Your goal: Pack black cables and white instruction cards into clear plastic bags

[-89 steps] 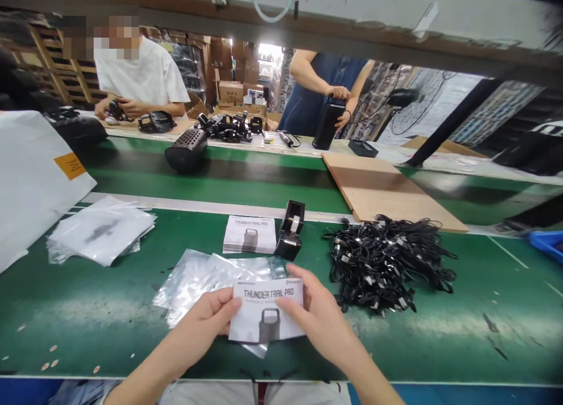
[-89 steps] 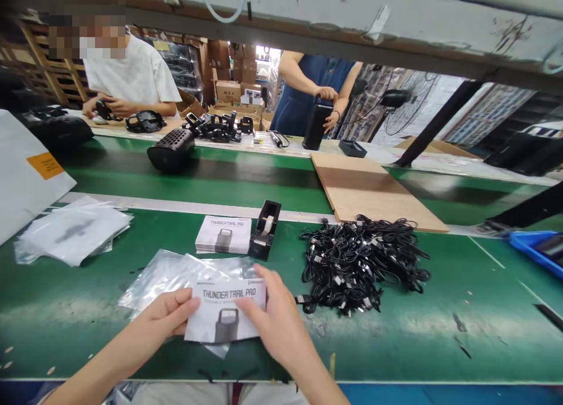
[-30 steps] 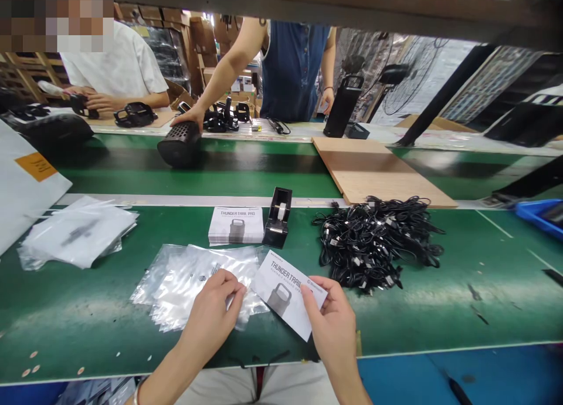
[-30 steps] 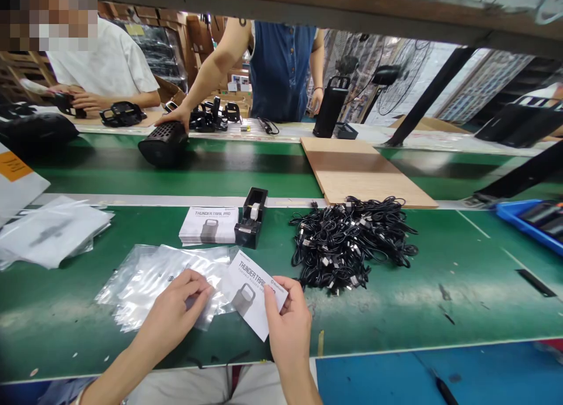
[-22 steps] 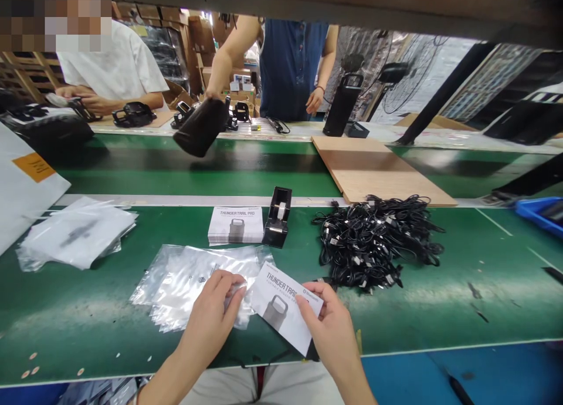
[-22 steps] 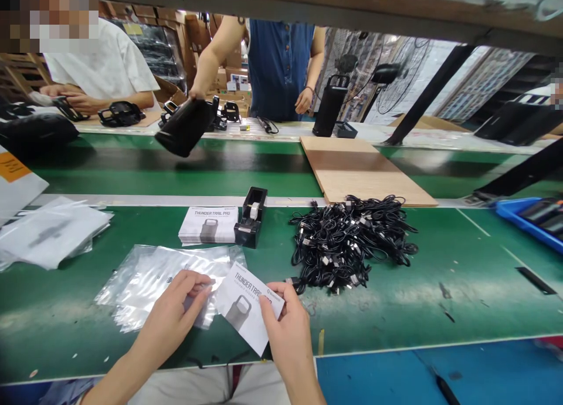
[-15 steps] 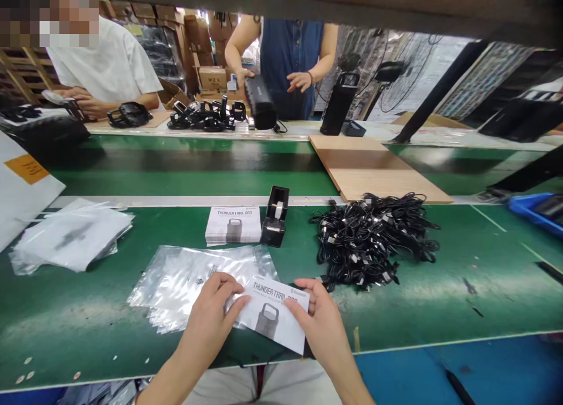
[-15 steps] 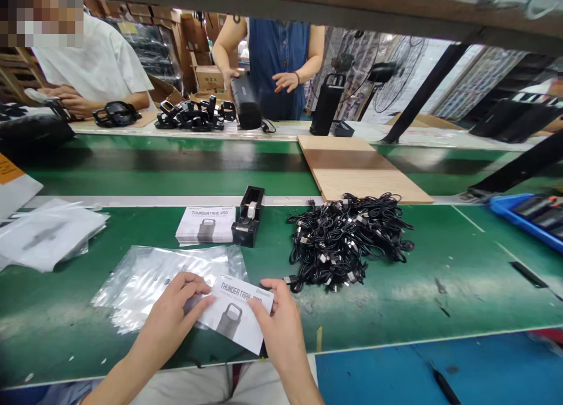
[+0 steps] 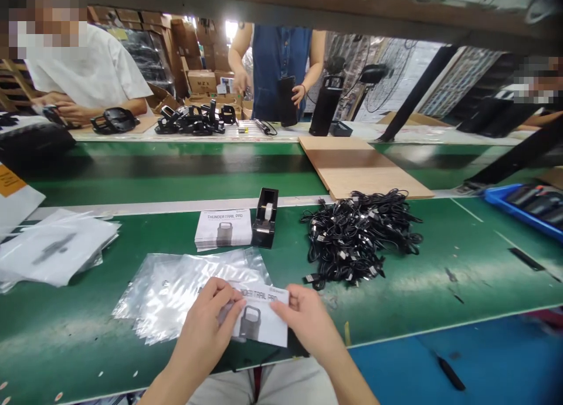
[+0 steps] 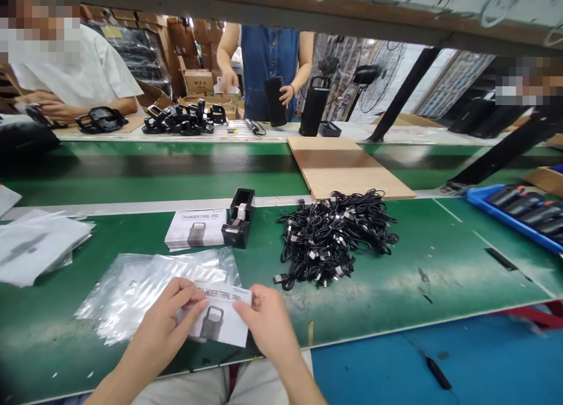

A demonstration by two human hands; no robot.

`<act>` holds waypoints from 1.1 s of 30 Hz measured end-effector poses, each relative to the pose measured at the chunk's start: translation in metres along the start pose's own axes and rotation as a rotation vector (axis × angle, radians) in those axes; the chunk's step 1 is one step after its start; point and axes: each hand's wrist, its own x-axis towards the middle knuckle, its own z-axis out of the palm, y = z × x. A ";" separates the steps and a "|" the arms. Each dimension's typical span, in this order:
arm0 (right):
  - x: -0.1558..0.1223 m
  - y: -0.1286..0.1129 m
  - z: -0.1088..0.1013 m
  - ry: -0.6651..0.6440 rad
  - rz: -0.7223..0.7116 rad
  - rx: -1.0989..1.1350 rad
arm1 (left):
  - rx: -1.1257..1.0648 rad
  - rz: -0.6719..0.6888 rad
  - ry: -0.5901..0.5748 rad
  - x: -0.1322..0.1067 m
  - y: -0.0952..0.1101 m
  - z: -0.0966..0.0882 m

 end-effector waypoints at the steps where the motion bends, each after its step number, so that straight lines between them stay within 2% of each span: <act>1: 0.002 -0.004 0.005 0.077 -0.068 -0.151 | -0.011 0.008 0.001 0.000 0.001 0.001; 3: 0.002 -0.013 0.011 0.120 -0.186 -0.333 | -0.027 0.012 -0.011 0.000 0.000 0.001; 4: 0.001 -0.016 0.012 0.065 -0.203 -0.335 | -0.033 0.006 -0.014 0.000 -0.001 0.001; 7: -0.001 -0.018 0.009 -0.230 -0.066 -0.087 | -0.064 -0.027 0.005 0.001 -0.005 0.000; 8: -0.001 -0.017 0.009 -0.283 -0.001 -0.001 | -0.078 -0.030 0.010 0.001 -0.006 0.000; 11: 0.008 -0.014 0.019 -0.255 0.099 0.089 | -0.115 -0.019 -0.004 0.002 -0.005 0.001; 13: 0.013 -0.016 0.030 -0.136 0.036 -0.082 | -0.135 -0.017 -0.038 0.005 -0.004 0.002; 16: 0.011 -0.026 0.033 0.058 -0.192 -0.568 | -0.167 -0.038 -0.091 0.010 -0.003 0.004; 18: 0.003 -0.033 0.019 0.127 -0.283 -0.918 | -0.179 -0.068 -0.092 0.013 -0.003 0.004; 20: -0.003 -0.036 -0.006 0.163 -0.281 -1.249 | -0.165 -0.092 -0.084 0.014 -0.003 0.004; 22: -0.005 -0.035 -0.033 0.185 -0.250 -1.462 | -0.127 -0.098 -0.074 0.013 -0.002 0.004; 23: -0.004 -0.033 -0.044 0.151 -0.261 -1.496 | -0.108 -0.099 -0.066 0.012 -0.001 0.005; 25: -0.001 -0.029 -0.057 0.102 -0.343 -1.391 | -0.087 -0.105 -0.049 0.011 0.000 0.006; 26: 0.001 -0.026 -0.059 0.104 -0.402 -1.245 | -0.087 -0.109 -0.047 0.011 0.001 0.007; 28: 0.001 -0.023 -0.053 0.149 -0.457 -0.796 | -0.105 -0.120 -0.057 0.011 0.002 0.007; 31: -0.001 -0.021 -0.030 0.131 -0.302 -0.069 | -0.185 -0.150 -0.058 0.013 0.002 0.007; 33: 0.000 -0.019 -0.013 0.095 -0.185 0.211 | -0.263 -0.167 -0.042 0.014 0.002 0.006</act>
